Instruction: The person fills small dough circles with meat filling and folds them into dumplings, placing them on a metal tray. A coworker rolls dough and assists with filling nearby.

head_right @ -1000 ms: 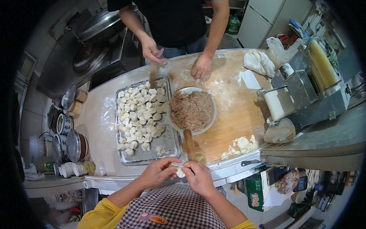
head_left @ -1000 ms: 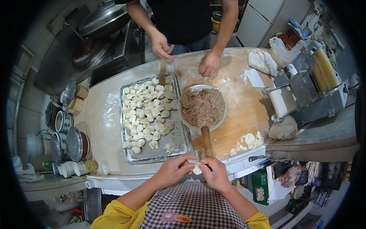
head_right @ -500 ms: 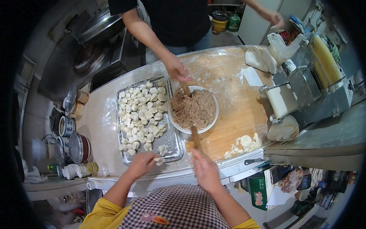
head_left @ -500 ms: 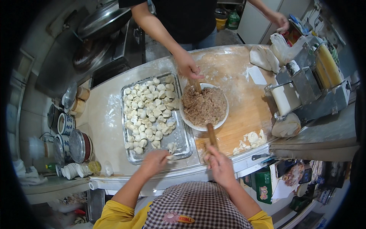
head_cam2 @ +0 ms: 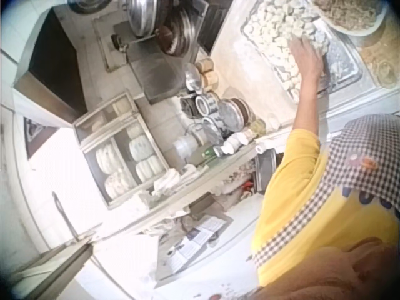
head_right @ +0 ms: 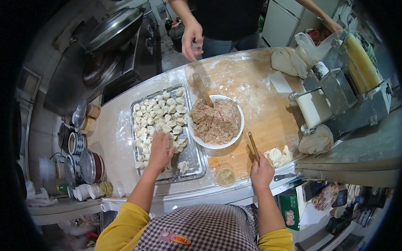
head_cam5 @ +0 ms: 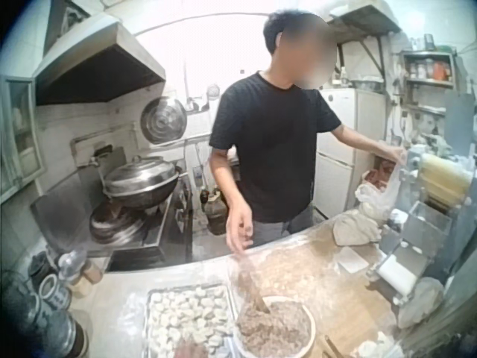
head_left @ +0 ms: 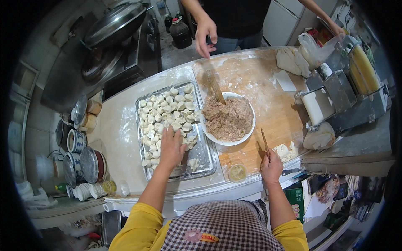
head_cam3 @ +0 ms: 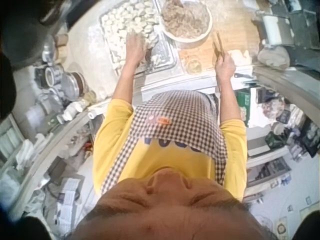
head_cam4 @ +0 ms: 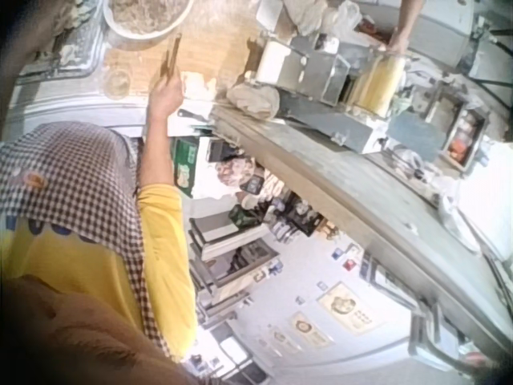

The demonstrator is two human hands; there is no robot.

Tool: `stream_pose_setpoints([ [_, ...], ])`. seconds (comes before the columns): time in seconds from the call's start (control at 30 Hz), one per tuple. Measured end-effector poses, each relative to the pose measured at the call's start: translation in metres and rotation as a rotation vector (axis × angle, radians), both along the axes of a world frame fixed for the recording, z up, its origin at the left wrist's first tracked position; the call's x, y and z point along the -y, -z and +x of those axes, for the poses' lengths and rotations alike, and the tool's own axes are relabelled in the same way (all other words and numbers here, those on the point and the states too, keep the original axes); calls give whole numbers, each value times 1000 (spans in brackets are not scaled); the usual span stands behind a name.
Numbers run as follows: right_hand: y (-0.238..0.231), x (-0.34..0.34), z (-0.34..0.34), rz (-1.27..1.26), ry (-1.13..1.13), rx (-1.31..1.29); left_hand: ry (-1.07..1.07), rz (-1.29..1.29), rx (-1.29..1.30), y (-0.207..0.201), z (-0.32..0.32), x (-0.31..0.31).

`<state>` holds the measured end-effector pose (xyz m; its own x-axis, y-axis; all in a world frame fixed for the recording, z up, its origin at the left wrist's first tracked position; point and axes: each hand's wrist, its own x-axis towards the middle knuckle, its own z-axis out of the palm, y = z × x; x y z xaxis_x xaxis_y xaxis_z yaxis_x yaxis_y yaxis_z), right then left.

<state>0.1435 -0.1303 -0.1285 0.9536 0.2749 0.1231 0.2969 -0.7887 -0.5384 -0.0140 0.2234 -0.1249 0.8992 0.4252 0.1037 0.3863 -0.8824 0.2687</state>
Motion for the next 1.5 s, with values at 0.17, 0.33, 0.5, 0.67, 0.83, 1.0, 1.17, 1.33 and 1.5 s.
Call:
stream_pose_setpoints([
  [0.17,-2,-1,-1,-82,0,-20,217,22,-104,10,15,35],
  [0.33,-1,1,-3,-74,-7,2,39,143,-85,14,4,11],
  [0.5,0,0,-3,-54,-6,14,-33,-17,58,16,5,2],
  [0.67,0,-1,-2,-85,10,20,75,-35,156,2,71,1],
  [0.83,-2,-1,-3,-60,0,41,176,18,25,17,98,8],
  [1.0,0,-1,-4,-55,5,37,365,59,-82,11,38,25],
  [1.17,4,4,-3,-121,-1,-26,496,133,-39,-34,-42,49],
  [1.33,-1,1,-2,-128,2,-51,523,26,-176,-21,-104,40],
  [1.5,4,1,-2,-47,6,56,634,152,-185,-8,-89,22],
])
